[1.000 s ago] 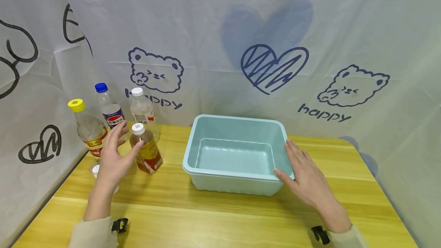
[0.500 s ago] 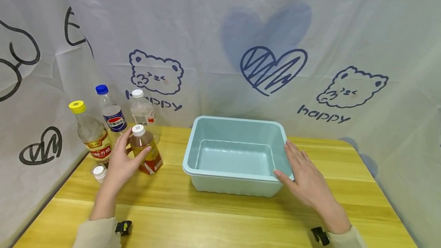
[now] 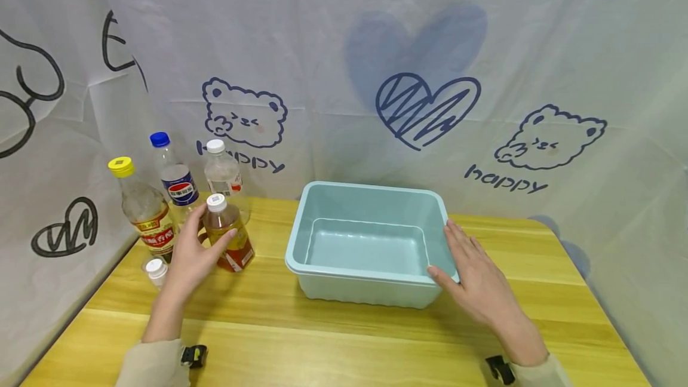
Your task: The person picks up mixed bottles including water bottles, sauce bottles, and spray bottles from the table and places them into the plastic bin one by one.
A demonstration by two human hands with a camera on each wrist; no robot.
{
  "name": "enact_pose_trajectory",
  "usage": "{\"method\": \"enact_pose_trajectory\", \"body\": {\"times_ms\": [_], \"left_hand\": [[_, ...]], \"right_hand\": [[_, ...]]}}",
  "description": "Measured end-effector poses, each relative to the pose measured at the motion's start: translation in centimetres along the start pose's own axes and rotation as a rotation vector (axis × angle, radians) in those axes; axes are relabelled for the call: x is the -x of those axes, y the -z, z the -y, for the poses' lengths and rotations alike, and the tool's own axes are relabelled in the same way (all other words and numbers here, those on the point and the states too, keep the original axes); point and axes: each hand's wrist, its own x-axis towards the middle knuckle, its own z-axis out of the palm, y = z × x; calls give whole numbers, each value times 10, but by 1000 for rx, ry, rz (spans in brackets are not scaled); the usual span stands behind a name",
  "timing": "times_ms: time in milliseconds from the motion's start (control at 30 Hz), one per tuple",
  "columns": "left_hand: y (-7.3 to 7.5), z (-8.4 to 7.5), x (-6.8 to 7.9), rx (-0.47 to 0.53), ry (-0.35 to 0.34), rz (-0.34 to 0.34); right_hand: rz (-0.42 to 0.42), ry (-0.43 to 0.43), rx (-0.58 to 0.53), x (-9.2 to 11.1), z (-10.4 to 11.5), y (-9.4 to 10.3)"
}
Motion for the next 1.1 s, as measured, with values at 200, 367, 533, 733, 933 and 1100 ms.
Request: {"method": "enact_pose_trajectory", "body": {"times_ms": [200,367,533,733,933,1100], "left_hand": [[0,-3,1,-12,21,2],[-1,-3,0,-30,13,-5],[-3,-4,0,-50,-6,-11],[-5,-6,2,-72,-30,-21],[-4,-14,2,-63,-26,-18],[-5,-26,0,-42,-33,-9]], "right_hand": [[6,-8,-6,1,1,1],[15,-20,-5,2,1,2],[19,-23,-7,2,1,3],[21,-19,-9,2,1,1],[19,-17,-14,3,2,2],[16,-20,-20,2,2,2]]}}
